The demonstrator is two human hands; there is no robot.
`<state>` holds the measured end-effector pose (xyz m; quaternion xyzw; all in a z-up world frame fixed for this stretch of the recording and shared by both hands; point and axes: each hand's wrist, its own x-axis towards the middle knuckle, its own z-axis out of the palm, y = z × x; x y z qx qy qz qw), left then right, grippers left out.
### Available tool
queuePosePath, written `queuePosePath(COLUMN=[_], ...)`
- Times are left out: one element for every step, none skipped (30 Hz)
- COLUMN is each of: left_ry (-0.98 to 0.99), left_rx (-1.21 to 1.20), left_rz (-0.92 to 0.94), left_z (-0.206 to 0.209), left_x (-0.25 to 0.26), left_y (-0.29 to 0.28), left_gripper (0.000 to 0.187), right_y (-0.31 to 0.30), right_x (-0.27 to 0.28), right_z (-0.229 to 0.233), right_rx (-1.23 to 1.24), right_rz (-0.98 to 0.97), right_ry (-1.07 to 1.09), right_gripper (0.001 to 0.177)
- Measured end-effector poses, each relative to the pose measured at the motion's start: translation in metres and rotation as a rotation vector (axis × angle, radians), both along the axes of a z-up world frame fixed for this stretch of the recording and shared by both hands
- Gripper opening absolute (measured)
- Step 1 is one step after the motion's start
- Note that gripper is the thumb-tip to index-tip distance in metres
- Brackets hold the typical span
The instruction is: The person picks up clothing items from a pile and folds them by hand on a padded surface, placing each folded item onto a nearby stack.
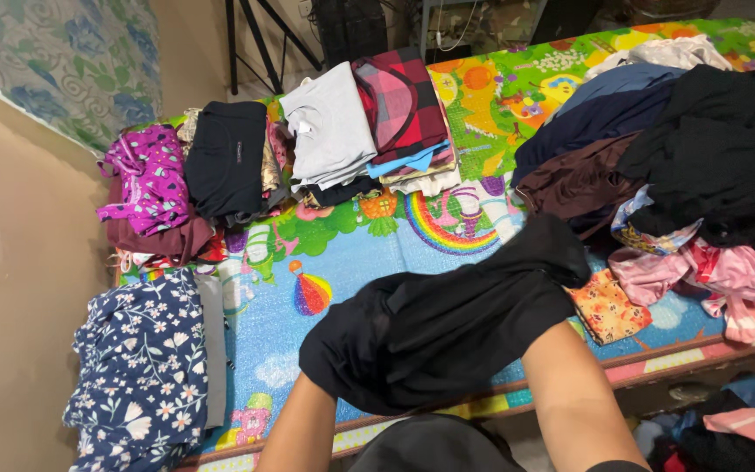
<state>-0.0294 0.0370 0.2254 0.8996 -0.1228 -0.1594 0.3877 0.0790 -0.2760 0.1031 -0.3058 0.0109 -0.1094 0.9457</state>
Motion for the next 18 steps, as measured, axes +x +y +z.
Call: queuePosePath(left_ry=[-0.113, -0.183, -0.250, -0.303, -0.344, -0.378, -0.409, -0.432, -0.443, -0.454, -0.452, -0.440, -0.431, -0.412, -0.380, -0.525, -0.562, -0.575], left_rx=[0.036, 0.062, 0.090, 0.112, 0.143, 0.176, 0.210, 0.242, 0.272, 0.298, 0.325, 0.346, 0.358, 0.379, 0.401, 0.285, 0.253, 0.238], left_rz=[-0.070, -0.092, -0.102, -0.105, -0.105, -0.107, -0.109, -0.112, -0.120, -0.130, -0.135, -0.143, -0.150, -0.156, -0.159, -0.145, -0.152, -0.160], left_z=[0.001, 0.000, -0.002, -0.006, -0.009, -0.011, -0.013, -0.013, -0.013, -0.014, -0.014, -0.015, -0.016, -0.018, -0.022, -0.026, -0.030, -0.035], left_x=[0.005, 0.011, 0.015, 0.017, 0.019, 0.020, 0.021, 0.022, 0.021, 0.019, 0.016, 0.014, 0.013, 0.012, 0.010, 0.009, 0.012, 0.012], left_y=[0.000, -0.001, -0.003, -0.005, -0.007, -0.011, -0.014, -0.017, -0.021, -0.024, -0.025, -0.027, -0.028, -0.028, -0.027, -0.026, -0.026, -0.024], left_gripper=[0.043, 0.045, 0.046, 0.048, 0.050, 0.051, 0.053, 0.054, 0.056, 0.058, 0.060, 0.061, 0.063, 0.065, 0.070, 0.072, 0.069, 0.067], right_y=[0.009, 0.018, 0.029, 0.045, 0.060, 0.078, 0.096, 0.113, 0.130, 0.142, 0.148, 0.156, 0.161, 0.162, 0.162, 0.162, 0.160, 0.157], right_x=[0.004, 0.008, 0.008, 0.009, 0.011, 0.009, 0.007, 0.001, -0.013, -0.027, -0.041, -0.052, -0.059, -0.056, -0.051, -0.043, -0.035, -0.028], right_z=[0.003, 0.008, 0.011, 0.015, 0.021, 0.027, 0.035, 0.045, 0.052, 0.058, 0.063, 0.065, 0.063, 0.057, 0.046, 0.032, 0.016, 0.000], right_rx=[-0.018, -0.035, -0.051, -0.094, -0.146, -0.198, -0.242, -0.282, -0.331, -0.275, -0.132, 0.007, 0.484, 0.338, 0.194, 0.051, -0.092, -0.234], right_rz=[-0.006, -0.012, -0.009, -0.001, -0.001, 0.007, 0.056, 0.107, 0.155, 0.261, 0.402, 0.518, 0.767, 0.675, 0.577, 0.478, 0.378, 0.275], right_ry=[-0.010, -0.023, -0.025, -0.039, -0.055, -0.077, -0.096, -0.120, -0.150, -0.164, -0.179, -0.193, -0.160, -0.128, -0.098, -0.068, -0.040, -0.012], right_gripper=[0.024, 0.024, 0.024, 0.025, 0.025, 0.025, 0.025, 0.025, 0.026, 0.026, 0.026, 0.027, 0.029, 0.022, 0.019, 0.021, 0.028, 0.036])
